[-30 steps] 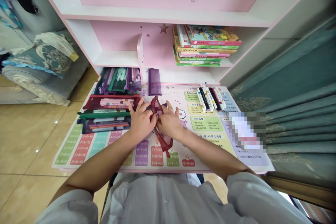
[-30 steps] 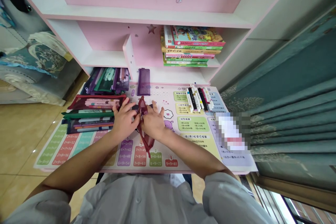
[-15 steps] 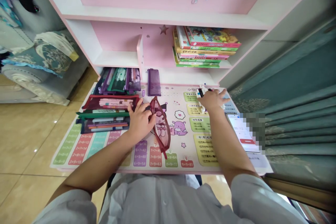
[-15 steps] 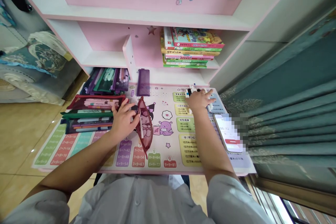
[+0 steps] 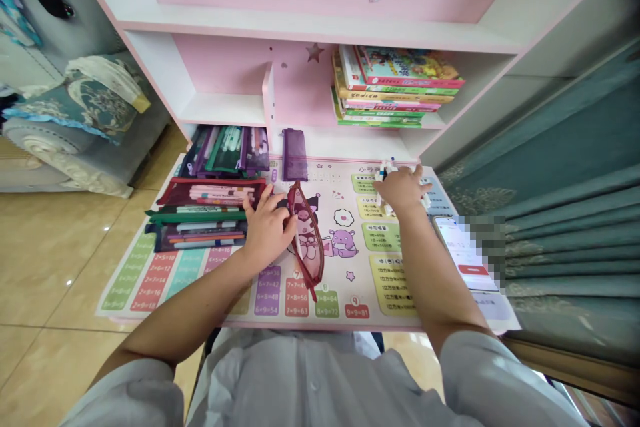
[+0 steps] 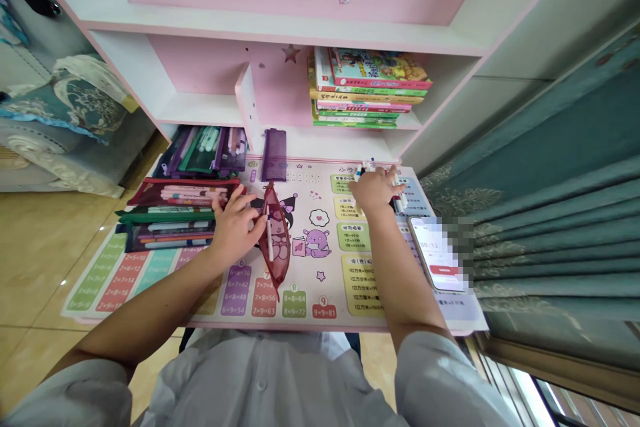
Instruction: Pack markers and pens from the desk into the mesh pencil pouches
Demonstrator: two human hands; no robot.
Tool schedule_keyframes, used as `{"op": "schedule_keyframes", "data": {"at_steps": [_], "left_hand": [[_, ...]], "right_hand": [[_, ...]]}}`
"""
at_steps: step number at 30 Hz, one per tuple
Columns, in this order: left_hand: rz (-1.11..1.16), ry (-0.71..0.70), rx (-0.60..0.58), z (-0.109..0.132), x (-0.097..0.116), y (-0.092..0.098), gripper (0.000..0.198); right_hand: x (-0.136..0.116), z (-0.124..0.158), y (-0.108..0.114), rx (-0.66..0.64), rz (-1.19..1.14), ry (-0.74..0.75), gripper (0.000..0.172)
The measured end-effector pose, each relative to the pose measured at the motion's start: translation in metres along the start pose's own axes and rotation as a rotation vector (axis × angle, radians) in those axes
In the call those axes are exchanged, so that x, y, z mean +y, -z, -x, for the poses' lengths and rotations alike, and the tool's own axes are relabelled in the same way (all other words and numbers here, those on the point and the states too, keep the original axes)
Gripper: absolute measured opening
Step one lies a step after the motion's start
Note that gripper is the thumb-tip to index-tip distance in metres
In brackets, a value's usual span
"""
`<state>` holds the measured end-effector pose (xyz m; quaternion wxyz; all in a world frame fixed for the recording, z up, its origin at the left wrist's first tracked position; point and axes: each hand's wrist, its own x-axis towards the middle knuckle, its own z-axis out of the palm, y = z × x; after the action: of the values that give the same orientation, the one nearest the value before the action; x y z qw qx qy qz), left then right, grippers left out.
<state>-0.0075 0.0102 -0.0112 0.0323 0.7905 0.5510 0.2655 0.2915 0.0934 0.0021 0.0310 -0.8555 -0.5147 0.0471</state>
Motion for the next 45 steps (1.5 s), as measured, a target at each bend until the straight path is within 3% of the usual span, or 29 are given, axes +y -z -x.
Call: {"op": "schedule_keyframes", "data": {"at_steps": [4, 7, 12, 18, 24, 29, 32, 35, 38, 42, 45], "left_hand": [[0.001, 0.003, -0.017, -0.001, 0.001, 0.001, 0.03], [-0.015, -0.008, -0.012, 0.0, 0.0, 0.001, 0.03], [-0.028, -0.021, 0.007, 0.0, -0.001, -0.001, 0.027], [-0.031, -0.02, 0.011, 0.0, -0.001, -0.001, 0.026], [-0.019, -0.005, -0.006, 0.0, -0.002, -0.002, 0.025], [-0.041, -0.009, -0.009, 0.001, -0.001, -0.002, 0.025], [-0.049, -0.008, -0.007, 0.0, -0.001, 0.0, 0.024], [-0.037, -0.004, -0.011, 0.0, 0.0, 0.002, 0.027], [-0.023, 0.001, -0.023, 0.0, 0.001, 0.002, 0.028], [-0.026, 0.0, -0.017, 0.001, 0.0, 0.003, 0.028], [-0.025, -0.006, -0.02, 0.001, 0.0, 0.002, 0.029]], "right_hand": [[-0.024, 0.051, 0.026, 0.034, -0.21, 0.291, 0.021], [-0.043, 0.097, 0.038, -0.024, -0.358, 0.537, 0.019], [-0.068, 0.143, 0.024, -0.125, -0.377, 0.741, 0.021], [-0.084, 0.145, -0.001, -0.188, -0.23, 0.72, 0.018], [-0.091, 0.149, -0.007, -0.284, -0.132, 0.71, 0.031], [-0.089, 0.148, -0.008, -0.262, -0.164, 0.736, 0.024], [-0.082, 0.136, -0.004, -0.167, -0.324, 0.766, 0.021], [-0.07, 0.109, 0.0, 0.041, -0.471, 0.703, 0.021], [-0.054, 0.072, 0.002, 0.157, -0.356, 0.475, 0.023], [-0.026, 0.026, 0.002, 0.013, 0.003, 0.134, 0.04], [-0.006, 0.003, 0.0, -0.055, 0.14, -0.035, 0.052]]}}
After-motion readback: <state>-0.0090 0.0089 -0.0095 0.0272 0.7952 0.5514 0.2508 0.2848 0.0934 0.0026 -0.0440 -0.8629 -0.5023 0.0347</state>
